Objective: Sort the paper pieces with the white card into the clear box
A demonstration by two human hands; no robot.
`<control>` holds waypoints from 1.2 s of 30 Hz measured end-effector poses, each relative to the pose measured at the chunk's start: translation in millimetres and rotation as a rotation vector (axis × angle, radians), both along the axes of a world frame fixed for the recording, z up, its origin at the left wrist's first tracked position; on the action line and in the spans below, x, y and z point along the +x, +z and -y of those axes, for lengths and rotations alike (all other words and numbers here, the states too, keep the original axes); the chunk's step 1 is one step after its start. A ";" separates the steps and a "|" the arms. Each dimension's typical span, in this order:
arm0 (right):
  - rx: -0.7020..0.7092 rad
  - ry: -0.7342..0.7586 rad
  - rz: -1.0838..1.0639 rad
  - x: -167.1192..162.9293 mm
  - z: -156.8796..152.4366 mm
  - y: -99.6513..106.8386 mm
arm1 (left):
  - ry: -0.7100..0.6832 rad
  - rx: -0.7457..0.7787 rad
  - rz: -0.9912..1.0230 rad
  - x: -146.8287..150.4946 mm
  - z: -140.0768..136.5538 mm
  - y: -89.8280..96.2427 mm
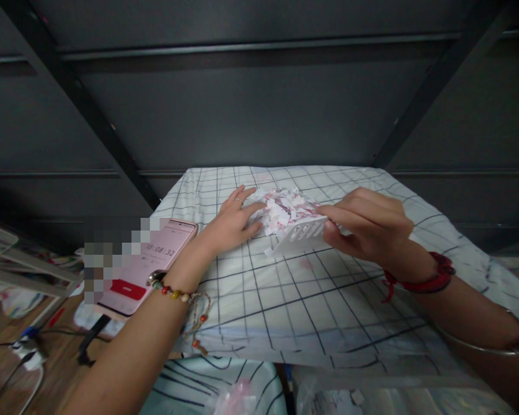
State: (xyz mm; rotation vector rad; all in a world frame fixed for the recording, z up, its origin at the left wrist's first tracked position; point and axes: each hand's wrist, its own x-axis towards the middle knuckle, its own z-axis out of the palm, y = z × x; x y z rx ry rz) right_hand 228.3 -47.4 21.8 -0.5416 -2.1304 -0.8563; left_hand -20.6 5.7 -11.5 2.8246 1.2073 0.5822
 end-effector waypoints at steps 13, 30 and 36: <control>0.077 -0.183 -0.044 3.3 -6.9 -3.7 | -0.026 -0.015 -0.039 3.3 2.4 0.8; -0.008 0.036 -0.023 -8.9 2.8 -0.9 | -0.022 -0.036 -0.065 0.3 -0.4 -4.2; -0.059 0.092 0.016 -7.1 4.8 1.2 | -0.010 -0.045 -0.064 0.6 -0.4 -3.6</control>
